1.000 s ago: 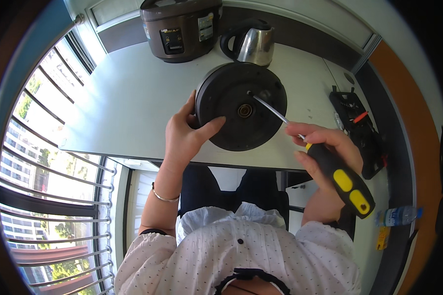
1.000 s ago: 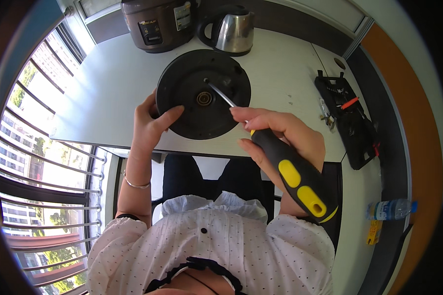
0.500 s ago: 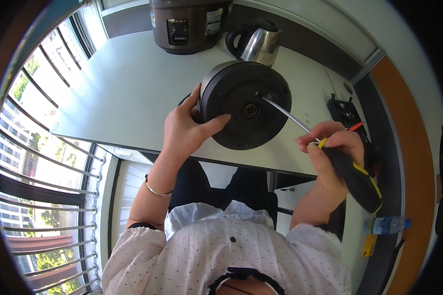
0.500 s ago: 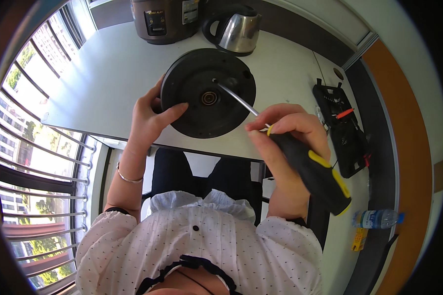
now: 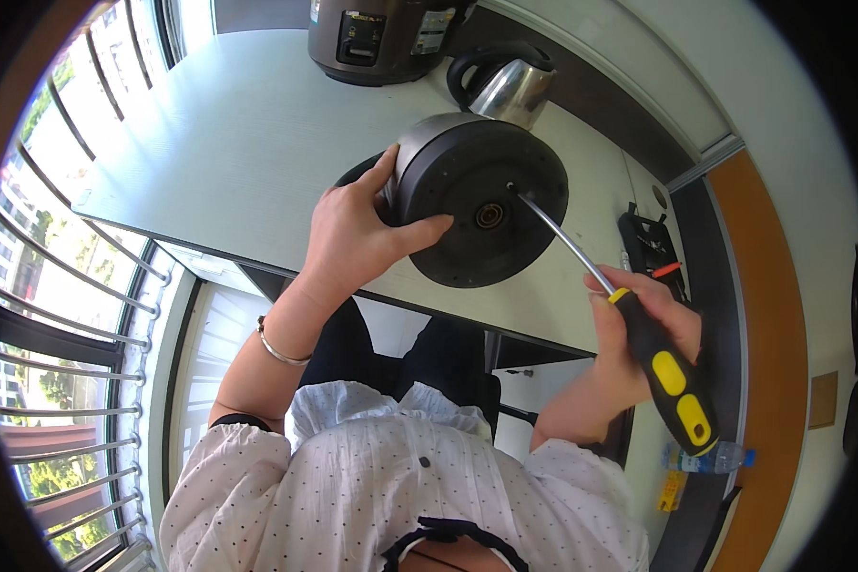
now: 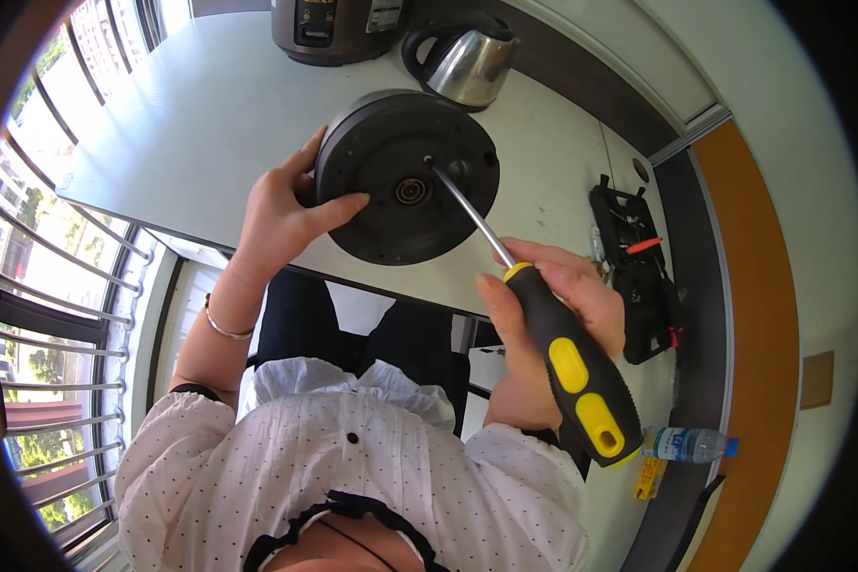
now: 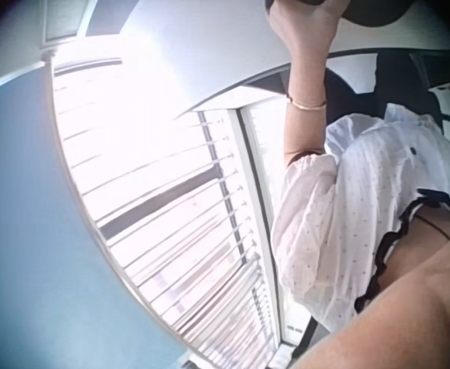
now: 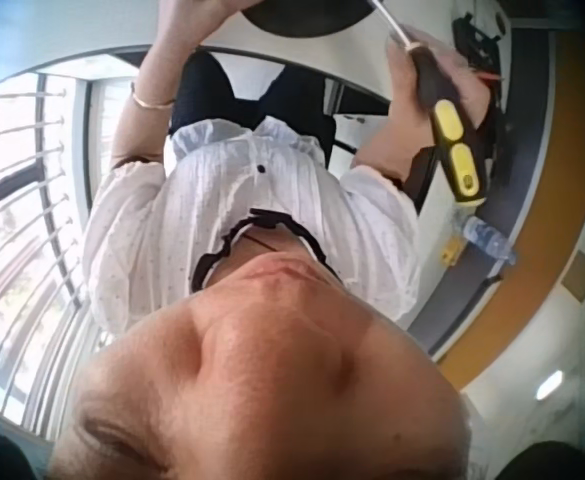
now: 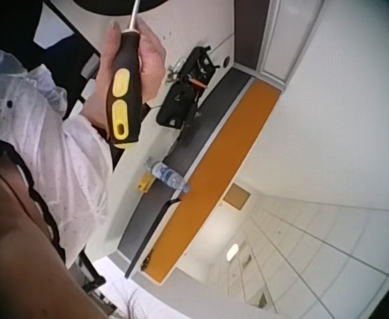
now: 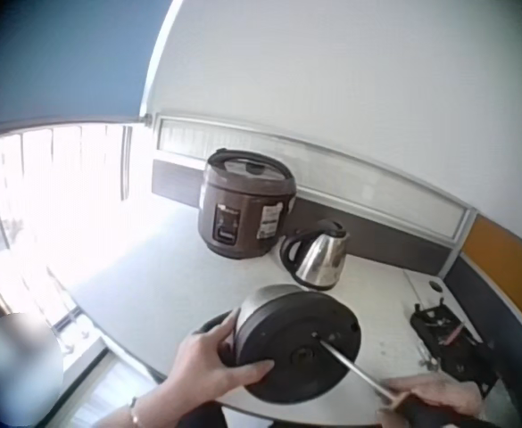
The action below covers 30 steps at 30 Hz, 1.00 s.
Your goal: The person holds an electric kettle upside down and uses a screwdriver to loosen a screw on the base. The person rotates the kettle to access the screw and continues unscrewing it.
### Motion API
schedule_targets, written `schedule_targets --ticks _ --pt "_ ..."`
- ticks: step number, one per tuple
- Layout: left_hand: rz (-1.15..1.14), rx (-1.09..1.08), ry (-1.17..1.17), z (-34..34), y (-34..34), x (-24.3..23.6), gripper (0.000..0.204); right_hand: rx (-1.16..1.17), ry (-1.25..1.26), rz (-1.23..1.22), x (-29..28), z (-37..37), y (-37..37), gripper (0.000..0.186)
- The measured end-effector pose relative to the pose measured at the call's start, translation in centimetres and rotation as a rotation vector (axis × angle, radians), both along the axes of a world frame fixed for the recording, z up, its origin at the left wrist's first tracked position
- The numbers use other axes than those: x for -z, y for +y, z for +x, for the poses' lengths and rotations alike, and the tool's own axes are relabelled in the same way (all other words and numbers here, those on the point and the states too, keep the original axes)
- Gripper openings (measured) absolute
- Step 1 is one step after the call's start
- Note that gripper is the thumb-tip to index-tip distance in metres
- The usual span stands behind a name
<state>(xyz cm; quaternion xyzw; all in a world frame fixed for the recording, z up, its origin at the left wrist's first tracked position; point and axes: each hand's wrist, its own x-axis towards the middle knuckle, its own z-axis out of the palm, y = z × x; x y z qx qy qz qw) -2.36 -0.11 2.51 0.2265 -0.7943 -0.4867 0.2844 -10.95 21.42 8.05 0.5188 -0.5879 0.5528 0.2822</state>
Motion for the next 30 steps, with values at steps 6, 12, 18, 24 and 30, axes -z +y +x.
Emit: schedule_targets --ticks 6,12,18,24,30 --pt "-0.008 -0.006 0.038 0.0 -0.1 0.3 0.091 -0.248 -0.393 -0.116 0.2 0.2 -0.3 0.029" --pt "0.005 -0.002 0.024 0.0 -0.2 0.3 0.091 -0.296 -0.421 0.032 -0.8 -0.4 0.9 0.023" --pt "-0.024 0.001 0.002 0.2 -0.1 0.1 0.092 -0.179 -0.406 -0.067 0.3 1.6 0.3 0.027" --pt "0.021 0.006 0.039 0.0 -0.1 0.1 0.092 -0.218 -0.359 -0.129 1.1 0.4 0.1 0.032" --pt "-0.003 0.000 0.015 0.0 0.1 -0.1 0.092 0.053 -0.249 -0.042 1.0 1.4 0.0 0.037"
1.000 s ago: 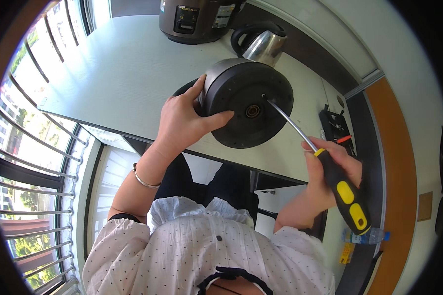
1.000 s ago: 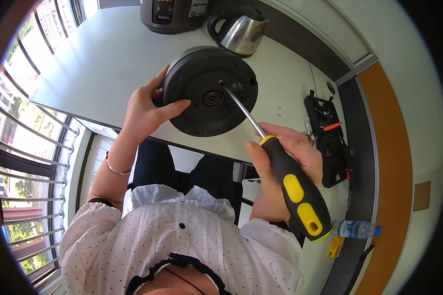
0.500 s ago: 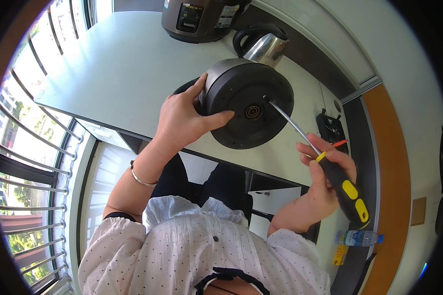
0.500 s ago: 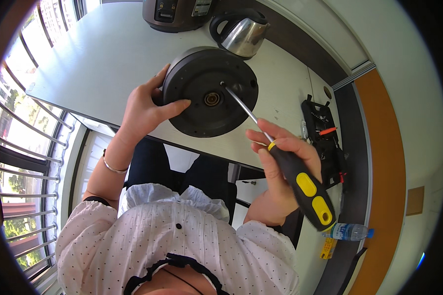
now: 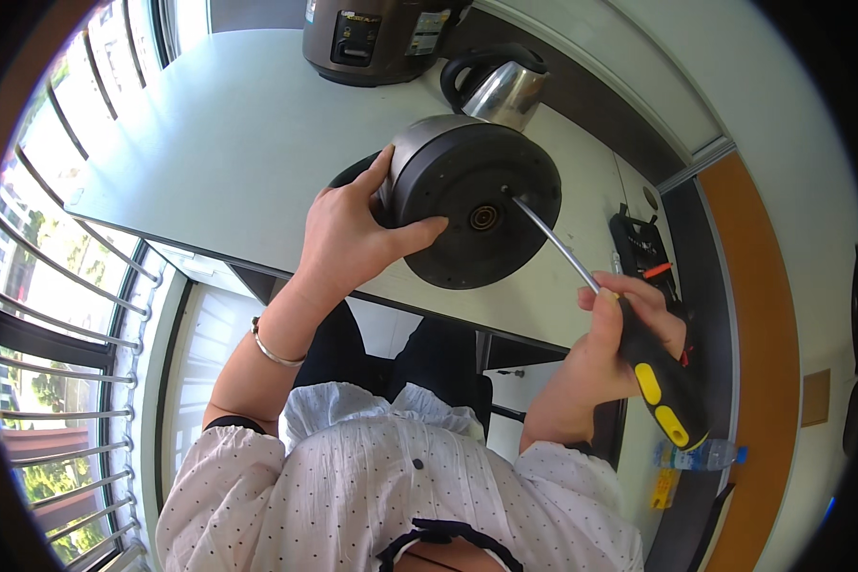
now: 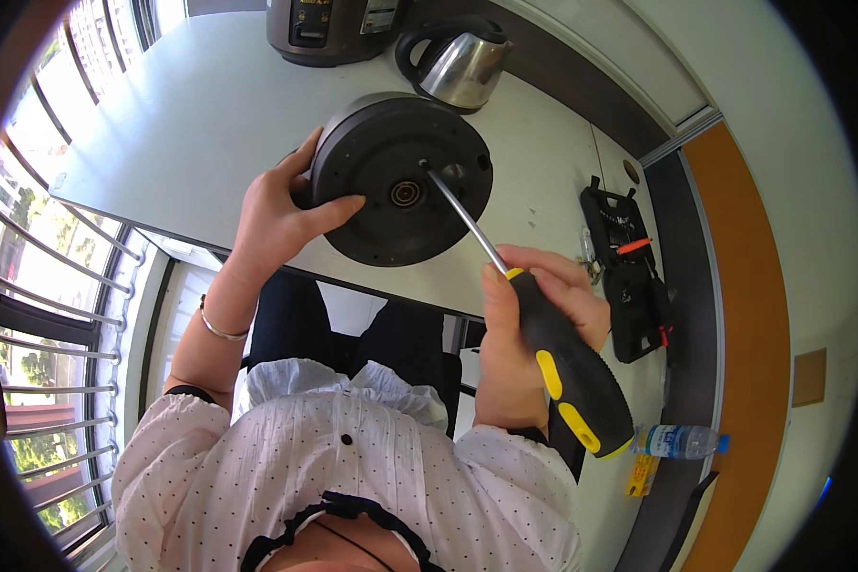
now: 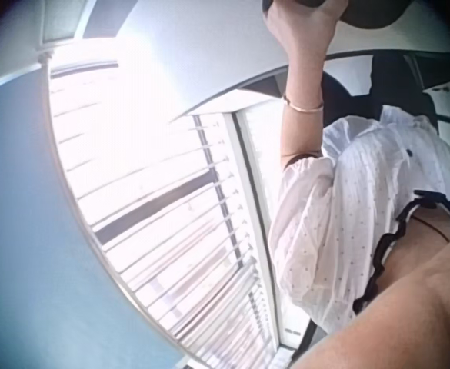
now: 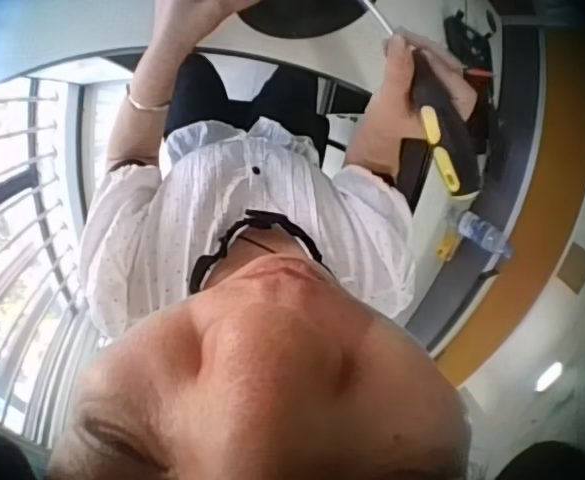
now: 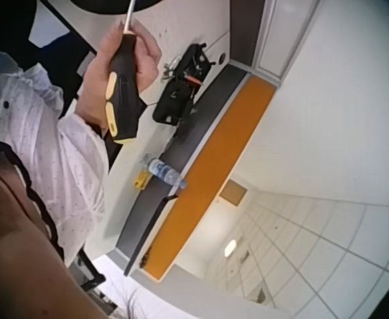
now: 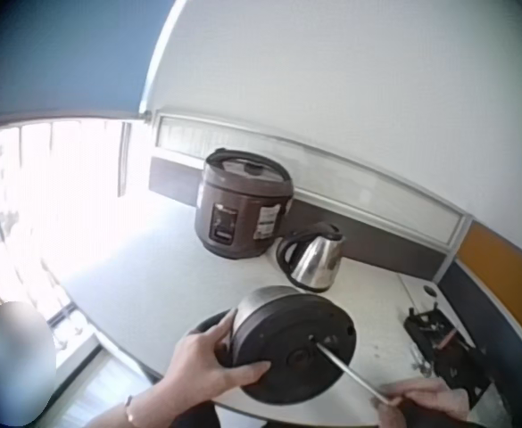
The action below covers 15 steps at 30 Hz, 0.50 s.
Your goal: The person holds an electric kettle upside down and uses a screwdriver to loosen a screw on the base. The person rotates the kettle to access the screw and continues unscrewing it.
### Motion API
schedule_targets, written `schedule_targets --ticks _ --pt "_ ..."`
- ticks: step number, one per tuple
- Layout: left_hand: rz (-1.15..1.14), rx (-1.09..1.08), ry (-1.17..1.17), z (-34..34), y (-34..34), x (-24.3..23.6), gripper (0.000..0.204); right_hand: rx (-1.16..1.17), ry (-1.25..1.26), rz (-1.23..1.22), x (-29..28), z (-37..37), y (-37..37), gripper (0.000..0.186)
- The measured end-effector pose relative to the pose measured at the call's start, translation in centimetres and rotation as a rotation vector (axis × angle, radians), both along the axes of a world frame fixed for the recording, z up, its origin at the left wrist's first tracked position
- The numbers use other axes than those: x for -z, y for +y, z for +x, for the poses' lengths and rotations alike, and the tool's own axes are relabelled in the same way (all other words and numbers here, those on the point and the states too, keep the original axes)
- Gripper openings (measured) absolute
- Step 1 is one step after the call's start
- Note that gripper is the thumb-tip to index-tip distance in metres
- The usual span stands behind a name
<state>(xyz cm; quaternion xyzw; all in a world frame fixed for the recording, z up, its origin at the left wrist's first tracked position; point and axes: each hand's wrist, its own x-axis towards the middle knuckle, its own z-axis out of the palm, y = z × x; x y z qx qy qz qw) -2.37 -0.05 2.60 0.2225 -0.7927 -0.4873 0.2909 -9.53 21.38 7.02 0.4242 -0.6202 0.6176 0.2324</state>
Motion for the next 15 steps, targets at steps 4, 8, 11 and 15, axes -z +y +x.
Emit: schedule_targets --ticks 4,8,11,15 --pt "0.010 -0.007 0.017 0.1 -0.1 0.2 0.091 -0.216 -0.088 -0.024 -0.8 -0.1 -0.4 0.034" --pt "0.034 0.003 -0.013 0.1 -0.2 0.0 0.091 -0.387 -0.143 0.143 -2.7 -0.4 0.7 0.028" --pt "0.048 0.000 0.014 0.1 -0.2 0.0 0.091 -0.291 -0.208 0.151 -2.7 0.2 0.6 0.030" --pt "0.030 0.007 0.026 -0.2 0.0 -0.1 0.090 -0.316 0.063 0.265 -3.8 -1.6 1.6 0.032"
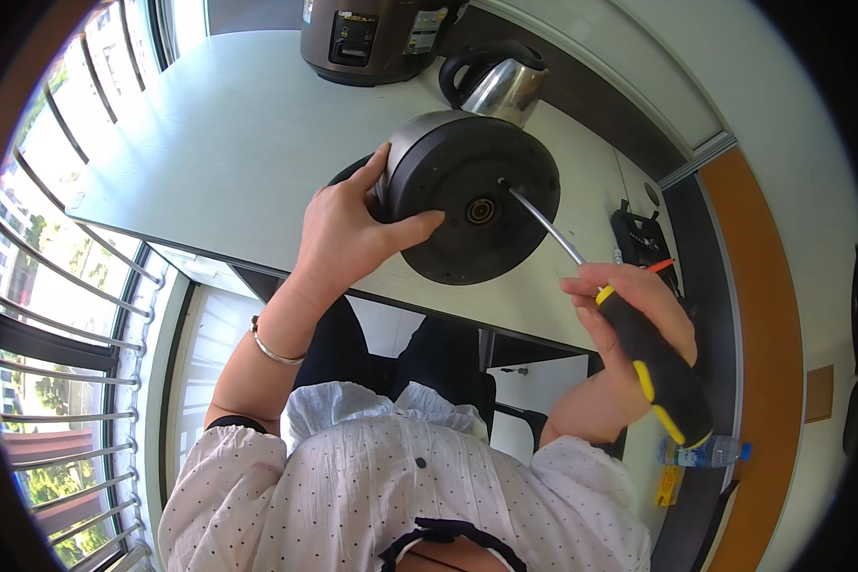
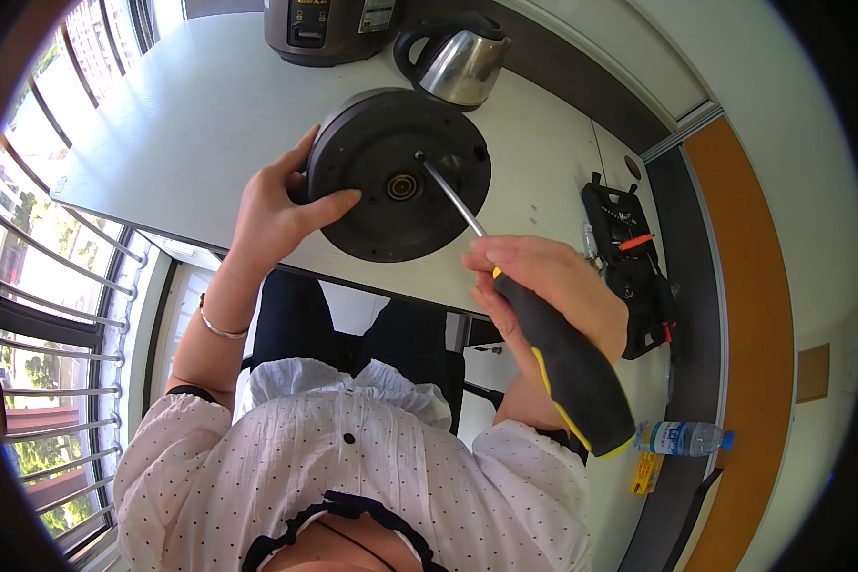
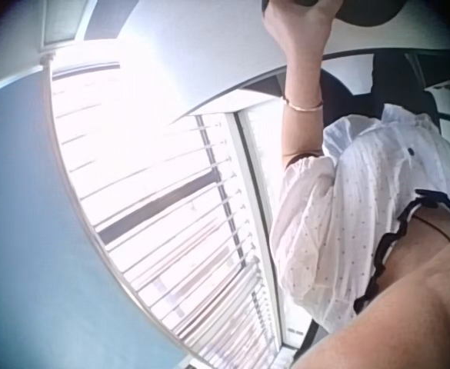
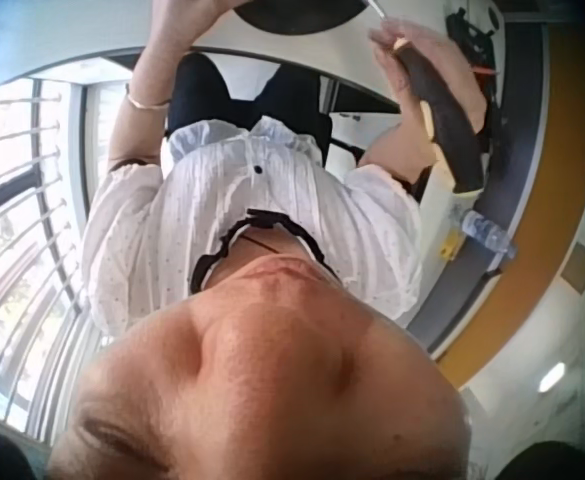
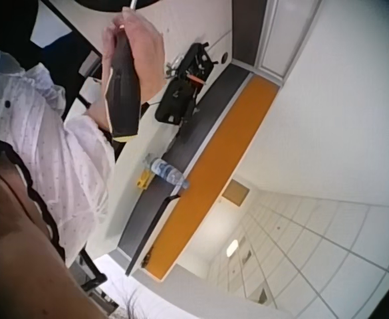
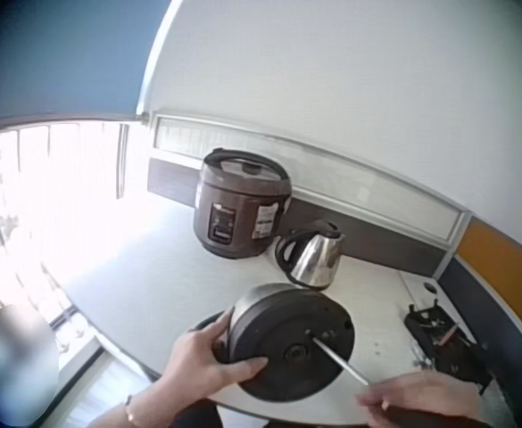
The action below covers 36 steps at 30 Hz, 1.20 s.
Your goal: The person holds an electric kettle upside down and uses a screwdriver to loosen a screw on the base. The person rotates the kettle to access the screw and continues unscrewing it.
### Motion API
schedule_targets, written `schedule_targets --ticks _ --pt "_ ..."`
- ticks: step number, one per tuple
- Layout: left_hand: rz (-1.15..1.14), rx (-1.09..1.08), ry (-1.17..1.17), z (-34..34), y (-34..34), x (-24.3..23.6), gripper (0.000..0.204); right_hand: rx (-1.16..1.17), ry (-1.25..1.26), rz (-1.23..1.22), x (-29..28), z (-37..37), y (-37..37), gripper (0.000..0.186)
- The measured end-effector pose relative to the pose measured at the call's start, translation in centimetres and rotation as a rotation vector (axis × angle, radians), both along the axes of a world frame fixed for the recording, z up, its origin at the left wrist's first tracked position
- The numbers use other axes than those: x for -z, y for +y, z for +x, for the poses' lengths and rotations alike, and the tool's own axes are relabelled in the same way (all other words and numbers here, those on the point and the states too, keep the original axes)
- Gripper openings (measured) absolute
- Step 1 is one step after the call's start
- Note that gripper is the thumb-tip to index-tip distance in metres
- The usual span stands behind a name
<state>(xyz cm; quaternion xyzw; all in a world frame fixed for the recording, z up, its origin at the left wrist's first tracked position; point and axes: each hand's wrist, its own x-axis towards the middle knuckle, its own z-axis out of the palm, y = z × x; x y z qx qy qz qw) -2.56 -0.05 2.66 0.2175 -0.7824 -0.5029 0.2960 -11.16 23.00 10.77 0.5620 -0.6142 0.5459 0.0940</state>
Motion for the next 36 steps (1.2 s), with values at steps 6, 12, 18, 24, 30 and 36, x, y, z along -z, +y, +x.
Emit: schedule_targets --ticks 6,12,18,24,30,36 --pt "-0.030 -0.013 -0.022 0.0 0.2 -0.2 0.088 0.182 0.006 -0.261 1.9 -0.1 -1.5 0.037" --pt "-0.002 -0.023 -0.014 -0.2 0.0 -0.1 0.085 0.026 -0.186 -0.165 0.6 -0.2 -1.4 0.036" --pt "-0.027 -0.020 -0.064 -0.5 -0.4 -0.9 0.082 -0.160 -0.176 -0.035 -0.5 -0.7 -0.7 0.031" --pt "-0.024 -0.005 -0.094 -0.7 -0.8 -1.4 0.083 0.056 -0.016 -0.255 1.2 -1.3 -1.5 0.032" --pt "0.022 0.023 -0.056 -0.9 -1.5 -0.9 0.082 0.027 -0.165 -0.441 2.5 -1.4 -2.2 0.030" --pt "0.041 0.017 -0.073 -0.9 -1.5 -0.7 0.083 0.060 0.015 -0.352 2.9 -2.0 -1.8 0.033"
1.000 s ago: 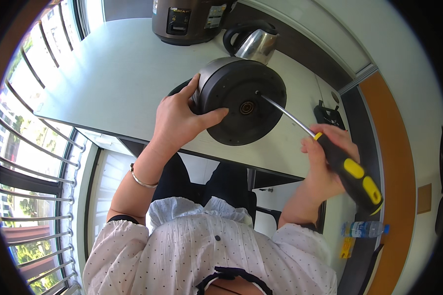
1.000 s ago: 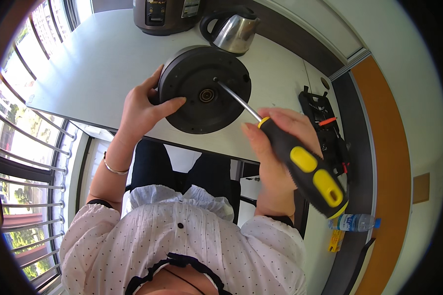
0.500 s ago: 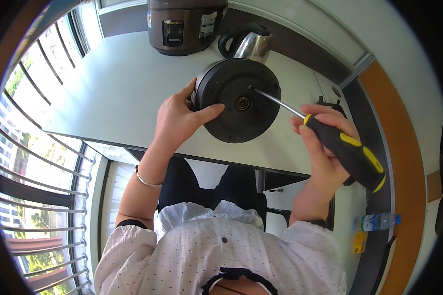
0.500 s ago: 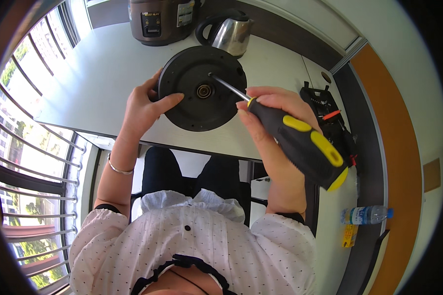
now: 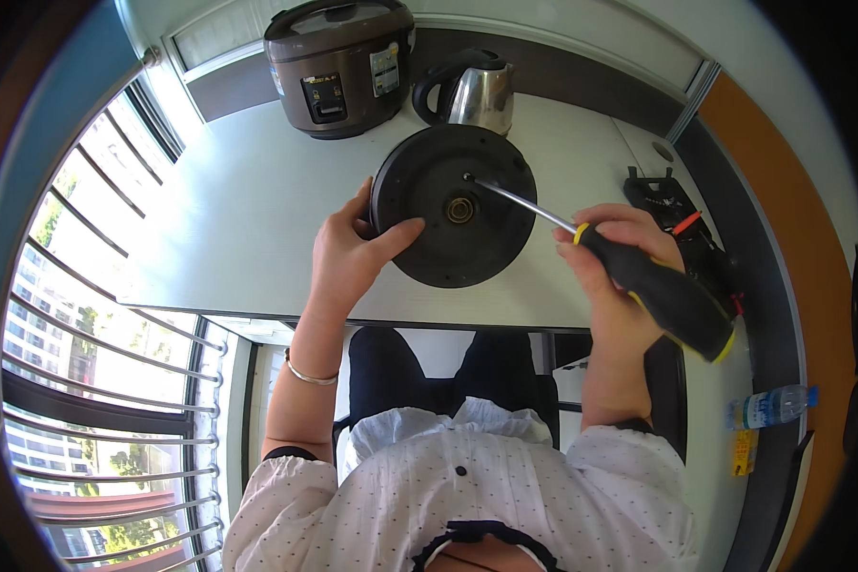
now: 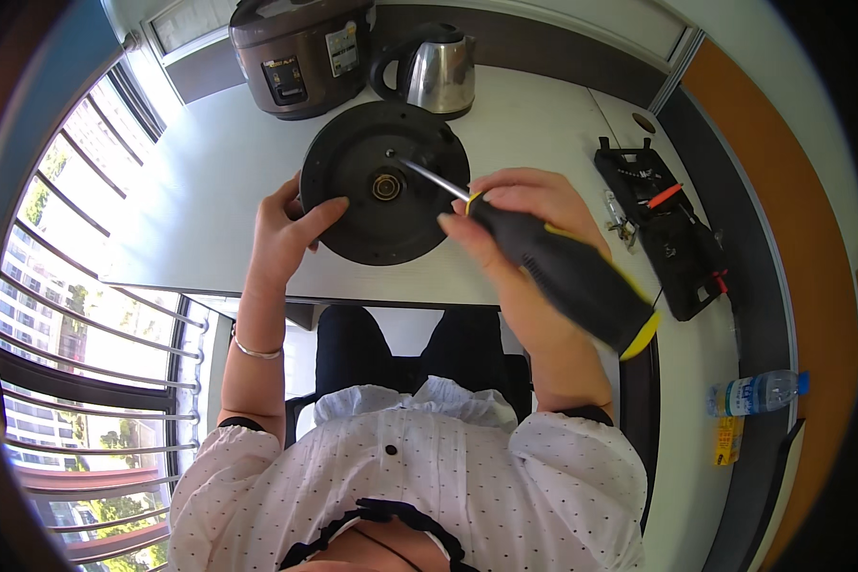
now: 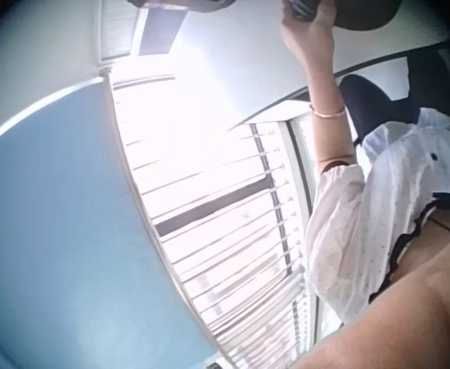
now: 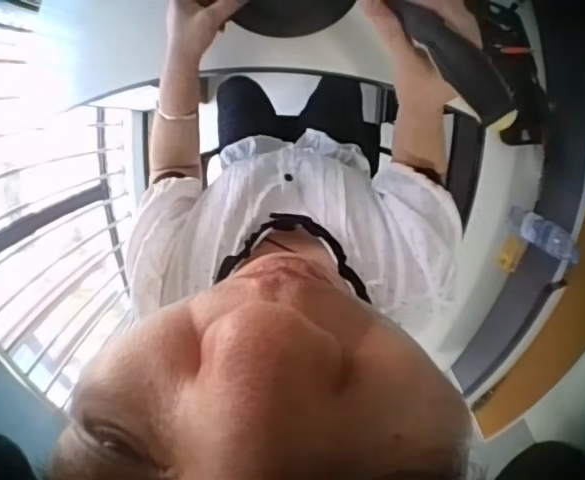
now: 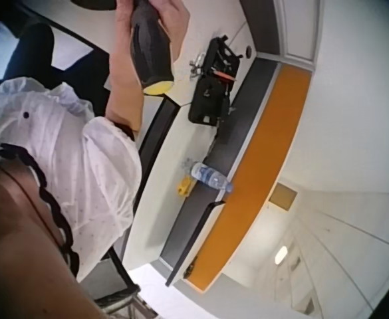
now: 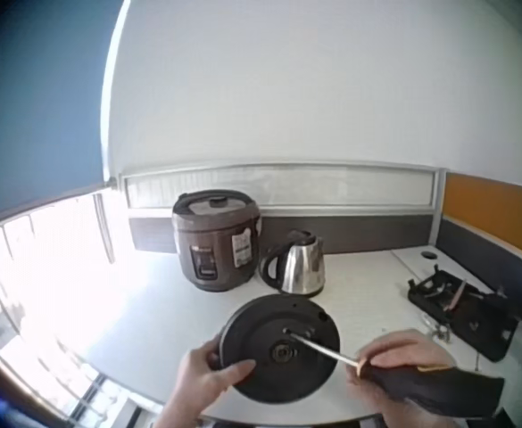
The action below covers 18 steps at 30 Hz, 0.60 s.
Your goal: The person holds an electric kettle upside down and uses a screwdriver to loosen a screw on the base. The person rotates the kettle to access the screw and continues unscrewing it.
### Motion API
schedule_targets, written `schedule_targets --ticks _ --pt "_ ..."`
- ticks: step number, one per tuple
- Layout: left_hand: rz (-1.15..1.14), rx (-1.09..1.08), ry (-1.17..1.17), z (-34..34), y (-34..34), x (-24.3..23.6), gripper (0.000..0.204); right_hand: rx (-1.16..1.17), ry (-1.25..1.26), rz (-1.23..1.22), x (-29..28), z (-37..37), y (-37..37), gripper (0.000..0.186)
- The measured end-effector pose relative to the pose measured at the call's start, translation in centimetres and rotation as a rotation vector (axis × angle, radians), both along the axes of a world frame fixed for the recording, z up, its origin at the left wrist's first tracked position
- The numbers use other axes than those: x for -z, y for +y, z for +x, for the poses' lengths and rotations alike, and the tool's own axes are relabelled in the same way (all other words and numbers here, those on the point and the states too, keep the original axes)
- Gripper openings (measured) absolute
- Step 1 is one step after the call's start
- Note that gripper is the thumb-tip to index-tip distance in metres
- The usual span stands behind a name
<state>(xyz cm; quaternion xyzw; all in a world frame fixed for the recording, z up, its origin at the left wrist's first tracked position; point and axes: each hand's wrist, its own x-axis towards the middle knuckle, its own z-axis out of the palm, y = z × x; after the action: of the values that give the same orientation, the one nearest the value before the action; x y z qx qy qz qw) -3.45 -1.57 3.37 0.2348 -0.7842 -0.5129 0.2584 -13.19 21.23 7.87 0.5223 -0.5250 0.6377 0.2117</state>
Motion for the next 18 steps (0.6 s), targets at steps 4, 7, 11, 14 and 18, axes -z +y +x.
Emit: schedule_targets --ticks 4,7,11,14,18 --pt "-0.032 -0.006 -0.013 0.0 0.8 -0.1 0.086 0.019 0.183 0.157 -1.4 0.9 0.7 0.037" --pt "-0.058 -0.017 -0.035 0.0 1.3 -0.3 0.087 0.074 0.132 0.187 -1.4 0.1 1.1 0.039" --pt "-0.054 -0.018 -0.019 0.1 1.5 -0.2 0.088 0.081 -0.367 0.094 -0.9 -0.1 2.1 0.034" --pt "-0.060 -0.022 -0.019 0.1 1.4 -0.1 0.087 0.020 -0.654 0.090 -0.6 0.9 2.3 0.033" --pt "-0.041 -0.014 0.001 0.0 1.0 0.0 0.086 0.005 -0.363 0.147 0.1 1.1 2.6 0.030"
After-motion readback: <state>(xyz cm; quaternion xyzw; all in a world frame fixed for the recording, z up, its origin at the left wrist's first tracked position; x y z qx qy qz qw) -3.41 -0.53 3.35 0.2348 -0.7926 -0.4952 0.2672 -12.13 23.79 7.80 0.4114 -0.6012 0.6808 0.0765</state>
